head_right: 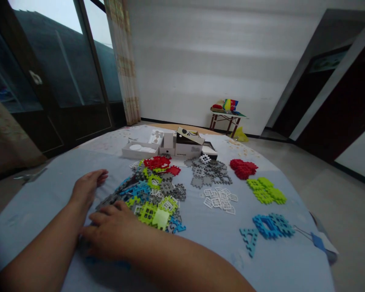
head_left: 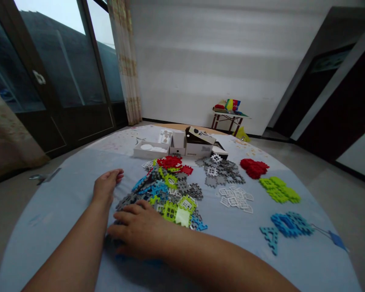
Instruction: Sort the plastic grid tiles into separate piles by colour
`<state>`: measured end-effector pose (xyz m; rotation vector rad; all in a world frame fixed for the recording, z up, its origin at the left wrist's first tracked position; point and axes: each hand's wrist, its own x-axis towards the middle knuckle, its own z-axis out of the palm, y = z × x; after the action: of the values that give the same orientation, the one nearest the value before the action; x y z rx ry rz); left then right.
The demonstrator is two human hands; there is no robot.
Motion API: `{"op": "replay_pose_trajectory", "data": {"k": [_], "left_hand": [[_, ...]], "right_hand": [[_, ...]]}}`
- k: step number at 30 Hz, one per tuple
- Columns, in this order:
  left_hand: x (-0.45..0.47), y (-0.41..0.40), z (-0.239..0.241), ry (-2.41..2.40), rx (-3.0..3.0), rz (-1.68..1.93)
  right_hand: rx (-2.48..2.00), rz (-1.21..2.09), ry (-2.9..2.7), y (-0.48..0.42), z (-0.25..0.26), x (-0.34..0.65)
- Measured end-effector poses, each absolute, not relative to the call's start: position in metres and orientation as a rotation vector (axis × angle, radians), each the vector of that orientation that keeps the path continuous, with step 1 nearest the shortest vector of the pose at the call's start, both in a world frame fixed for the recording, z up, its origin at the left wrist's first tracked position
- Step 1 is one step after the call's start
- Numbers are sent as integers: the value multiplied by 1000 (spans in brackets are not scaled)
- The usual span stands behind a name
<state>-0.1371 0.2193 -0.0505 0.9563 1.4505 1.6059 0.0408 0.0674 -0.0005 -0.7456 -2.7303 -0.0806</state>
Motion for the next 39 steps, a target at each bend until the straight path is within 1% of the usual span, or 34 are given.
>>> {"op": "replay_pose_trajectory", "data": {"k": [4,12,21,24,29,32,35,39], "left_hand": [[-138,224,-53,1422,898,1661],[-139,222,-51,1427,897,1633],[-141,222,-51,1459,960,1540],[-141,222,-51,1466,972,1529],[-140,223,-51,1494,1003,1504],[-140,222,-52,1549,1061,1469],[-140,218,-52,1648,1180,1399],[-133,212,-45,1731,1445,1244]], "right_hand": [[-758,-152,-2776,71,-2,43],[-850,-147,-2761,72,20,82],[-1044,-98,-2367,85,23,131],[-1141,-42,-2337,87,22,147],[-1223,154,-2427,88,14,168],[-1278,199,-2333,88,10,172],[-1361,220,-2228,87,7,170],[-1461,265,-2232,90,-1,165]]}}
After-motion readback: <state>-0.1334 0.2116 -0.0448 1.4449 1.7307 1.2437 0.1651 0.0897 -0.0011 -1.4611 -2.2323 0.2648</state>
